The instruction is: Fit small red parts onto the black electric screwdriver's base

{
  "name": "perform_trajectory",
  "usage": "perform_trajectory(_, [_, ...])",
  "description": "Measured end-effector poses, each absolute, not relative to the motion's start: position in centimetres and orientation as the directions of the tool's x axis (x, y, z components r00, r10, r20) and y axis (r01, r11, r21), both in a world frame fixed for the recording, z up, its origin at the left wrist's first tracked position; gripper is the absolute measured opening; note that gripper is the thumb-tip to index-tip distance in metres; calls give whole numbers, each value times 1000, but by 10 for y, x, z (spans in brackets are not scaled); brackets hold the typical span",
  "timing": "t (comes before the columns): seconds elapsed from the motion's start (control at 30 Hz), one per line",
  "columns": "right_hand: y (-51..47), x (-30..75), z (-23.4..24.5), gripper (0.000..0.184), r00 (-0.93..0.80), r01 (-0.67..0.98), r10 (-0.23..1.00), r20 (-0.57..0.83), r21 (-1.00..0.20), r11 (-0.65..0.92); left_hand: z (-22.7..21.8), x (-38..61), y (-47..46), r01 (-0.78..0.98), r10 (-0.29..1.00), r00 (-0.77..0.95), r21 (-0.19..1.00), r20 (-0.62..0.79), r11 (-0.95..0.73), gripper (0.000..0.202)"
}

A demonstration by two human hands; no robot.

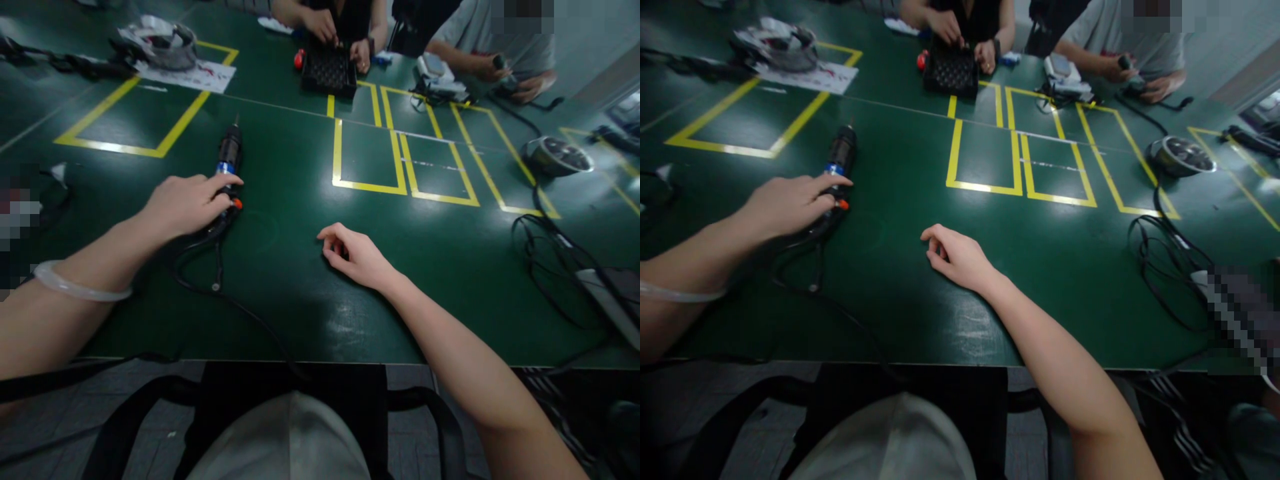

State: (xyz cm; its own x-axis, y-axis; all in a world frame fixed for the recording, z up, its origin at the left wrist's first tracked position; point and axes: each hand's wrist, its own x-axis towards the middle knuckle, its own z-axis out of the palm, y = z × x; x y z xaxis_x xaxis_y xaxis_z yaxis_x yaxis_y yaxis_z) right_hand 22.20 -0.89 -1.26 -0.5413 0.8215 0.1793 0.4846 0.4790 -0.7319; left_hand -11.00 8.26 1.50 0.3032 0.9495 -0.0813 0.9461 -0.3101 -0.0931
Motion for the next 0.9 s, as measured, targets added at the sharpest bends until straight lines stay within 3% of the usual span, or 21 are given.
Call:
perform_trajectory(0.37, [-9,224,-14,24,-537,475,821,195,-734,485,10,-9,24,861,862,507,-42,4,-507,52])
perform_trajectory(0.47, [-9,225,-14,24,-524,482,827,204,-729,485,10,3,18,847,847,532,-6,20,-532,59])
perform_trajectory(0.73, [-12,221,-11,24,-549,596,814,190,-594,540,7,5,15,837,839,540,59,58,-543,59])
perform_trajectory(0.9, [-10,221,-9,13,-574,618,802,165,-556,556,7,4,15,830,833,550,64,65,-554,55])
